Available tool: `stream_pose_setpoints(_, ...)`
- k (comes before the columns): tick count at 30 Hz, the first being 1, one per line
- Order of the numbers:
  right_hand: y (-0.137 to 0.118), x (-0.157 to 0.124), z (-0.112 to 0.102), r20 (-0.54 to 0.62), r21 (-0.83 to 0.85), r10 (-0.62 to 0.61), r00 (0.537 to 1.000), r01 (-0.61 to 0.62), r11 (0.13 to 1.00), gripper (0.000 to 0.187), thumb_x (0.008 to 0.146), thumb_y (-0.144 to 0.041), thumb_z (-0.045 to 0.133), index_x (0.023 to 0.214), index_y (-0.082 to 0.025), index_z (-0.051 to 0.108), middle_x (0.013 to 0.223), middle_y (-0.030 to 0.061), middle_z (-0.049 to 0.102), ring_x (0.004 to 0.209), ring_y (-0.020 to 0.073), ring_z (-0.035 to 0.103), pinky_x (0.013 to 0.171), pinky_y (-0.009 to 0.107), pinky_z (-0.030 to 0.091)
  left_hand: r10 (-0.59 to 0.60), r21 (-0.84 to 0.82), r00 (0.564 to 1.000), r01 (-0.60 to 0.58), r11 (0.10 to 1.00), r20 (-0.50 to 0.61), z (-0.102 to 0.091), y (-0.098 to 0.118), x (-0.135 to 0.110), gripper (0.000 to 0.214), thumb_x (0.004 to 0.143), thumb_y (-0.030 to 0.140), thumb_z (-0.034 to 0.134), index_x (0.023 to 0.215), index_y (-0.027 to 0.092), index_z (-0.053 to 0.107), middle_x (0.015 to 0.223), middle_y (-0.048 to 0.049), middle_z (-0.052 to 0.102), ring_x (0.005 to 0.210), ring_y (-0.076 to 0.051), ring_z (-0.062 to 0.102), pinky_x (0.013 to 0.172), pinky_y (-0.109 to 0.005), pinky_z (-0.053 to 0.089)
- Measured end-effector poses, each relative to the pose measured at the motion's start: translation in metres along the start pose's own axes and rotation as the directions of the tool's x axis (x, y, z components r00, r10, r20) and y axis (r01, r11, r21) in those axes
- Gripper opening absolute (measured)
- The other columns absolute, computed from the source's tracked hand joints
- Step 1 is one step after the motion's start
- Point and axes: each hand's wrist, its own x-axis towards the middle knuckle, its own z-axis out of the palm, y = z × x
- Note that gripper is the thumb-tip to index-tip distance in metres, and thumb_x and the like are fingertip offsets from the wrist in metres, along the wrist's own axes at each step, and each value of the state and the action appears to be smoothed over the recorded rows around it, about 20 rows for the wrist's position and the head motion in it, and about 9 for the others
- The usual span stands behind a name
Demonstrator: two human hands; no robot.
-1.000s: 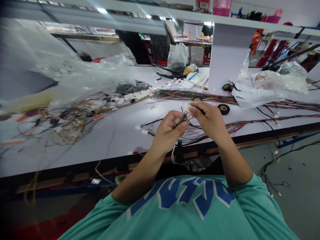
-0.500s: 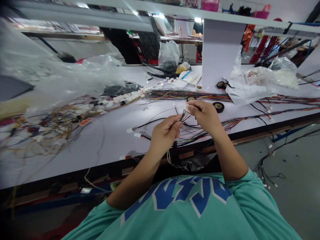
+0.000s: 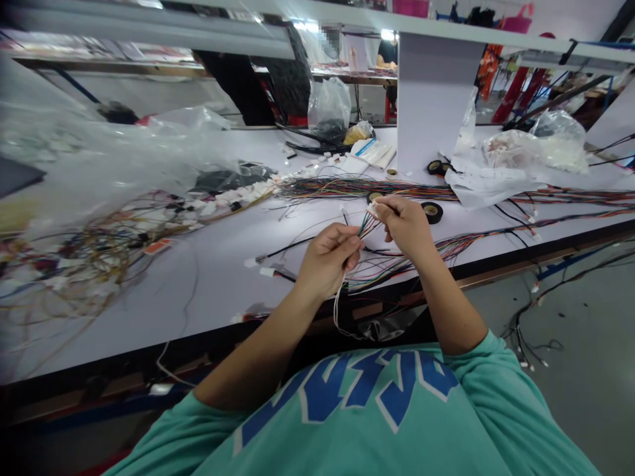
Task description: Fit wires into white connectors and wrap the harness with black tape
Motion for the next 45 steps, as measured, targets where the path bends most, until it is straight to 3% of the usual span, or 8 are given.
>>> stream_pose_setpoints(6, 0.007, 0.006, 0.002, -0.021, 0.050, 0.057, 0.998, -0.055, 0.997, 0.018, 0.074, -0.026, 0.055, 0.081, -0.014, 0.067, 0.045, -0.0075, 0.045, 0.036, 0.0037, 0.041, 0.034, 0.016, 0.036, 0.093, 0.315, 0.995, -0.075, 0.946, -0.042, -0.004, -0.004, 0.003, 0.013, 0.071, 0.027, 0.060, 0.080, 0.018, 0.060, 0.051, 0.0069, 0.050, 0.040, -0.005, 0.041, 0.042, -0.019, 0.030)
stream_pose_setpoints(19, 0.036, 0.029, 0.015, 0.123, 0.182, 0.216, 0.969, -0.236, 0.954, 0.017, 0.074, -0.031, 0.058, 0.077, -0.015, 0.062, 0.053, -0.0054, 0.048, 0.044, 0.0049, 0.045, 0.038, 0.016, 0.042, 0.053, 0.305, 0.990, -0.012, 0.952, -0.128, -0.016, -0.025, 0.021, 0.015, 0.070, 0.025, 0.057, 0.081, 0.017, 0.062, 0.062, 0.0033, 0.059, 0.044, -0.006, 0.041, 0.042, -0.019, 0.028)
stream_pose_setpoints(23, 0.059, 0.052, -0.017, -0.006, -0.178, 0.202, 0.979, -0.200, 0.964, 0.027, 0.082, -0.031, 0.047, 0.102, -0.017, 0.059, 0.097, 0.0069, 0.062, 0.070, 0.0118, 0.060, 0.054, 0.024, 0.051, -0.060, 0.014, 0.968, 0.065, 0.998, -0.244, -0.018, -0.025, 0.030, 0.012, 0.065, 0.021, 0.060, 0.075, 0.015, 0.059, 0.055, 0.0050, 0.055, 0.035, -0.003, 0.034, 0.036, -0.018, 0.022)
stream_pose_setpoints(26, 0.086, 0.066, -0.046, -0.105, -0.699, 0.227, 0.968, -0.235, 0.676, 0.032, 0.076, -0.015, 0.050, 0.108, -0.010, 0.058, 0.116, 0.0171, 0.059, 0.102, 0.0223, 0.058, 0.084, 0.035, 0.048, -0.130, -0.111, 0.951, 0.102, 0.989, -0.282, -0.020, -0.020, 0.035, 0.014, 0.061, 0.018, 0.064, 0.072, 0.015, 0.057, 0.053, 0.0047, 0.055, 0.033, -0.002, 0.033, 0.035, -0.016, 0.020)
stream_pose_setpoints(30, 0.107, 0.063, -0.060, 0.034, -0.842, 0.336, 0.941, -0.154, 0.517, 0.044, 0.070, -0.012, 0.056, 0.114, -0.013, 0.056, 0.119, 0.0164, 0.060, 0.115, 0.0297, 0.052, 0.100, 0.048, 0.034, -0.161, -0.174, 0.946, 0.115, 0.978, -0.280, -0.022, -0.017, 0.039, 0.013, 0.060, 0.016, 0.065, 0.069, 0.014, 0.056, 0.051, 0.0043, 0.055, 0.032, -0.001, 0.033, 0.034, -0.016, 0.020)
stream_pose_setpoints(34, 0.100, 0.049, -0.045, 0.030, -0.712, 0.262, 0.965, -0.164, 0.683, 0.041, 0.072, -0.012, 0.050, 0.112, -0.015, 0.056, 0.113, 0.0128, 0.064, 0.107, 0.0254, 0.057, 0.097, 0.046, 0.037, -0.145, -0.211, 0.950, 0.087, 0.974, -0.278, -0.021, -0.018, 0.040, 0.013, 0.059, 0.016, 0.065, 0.069, 0.015, 0.057, 0.051, 0.0045, 0.055, 0.032, -0.001, 0.034, 0.034, -0.016, 0.019)
stream_pose_setpoints(38, 0.074, 0.023, -0.016, 0.183, -0.161, 0.132, 0.974, -0.103, 0.982, 0.038, 0.069, -0.026, 0.057, 0.106, -0.017, 0.059, 0.091, 0.0047, 0.068, 0.083, 0.0188, 0.062, 0.077, 0.036, 0.048, -0.112, -0.251, 0.955, 0.041, 0.967, -0.276, -0.021, -0.019, 0.040, 0.015, 0.057, 0.018, 0.065, 0.071, 0.015, 0.058, 0.051, 0.0044, 0.056, 0.032, -0.002, 0.034, 0.035, -0.016, 0.019)
stream_pose_setpoints(45, 0.037, -0.010, 0.019, 0.178, -0.060, 0.011, 0.984, -0.001, 0.998, 0.033, 0.069, -0.031, 0.060, 0.099, -0.019, 0.065, 0.100, 0.0061, 0.069, 0.091, 0.0194, 0.062, 0.083, 0.036, 0.047, -0.049, -0.272, 0.960, -0.029, 0.962, -0.275, -0.019, -0.016, 0.035, 0.018, 0.054, 0.022, 0.068, 0.070, 0.016, 0.061, 0.044, 0.0085, 0.045, 0.033, -0.003, 0.034, 0.036, -0.017, 0.020)
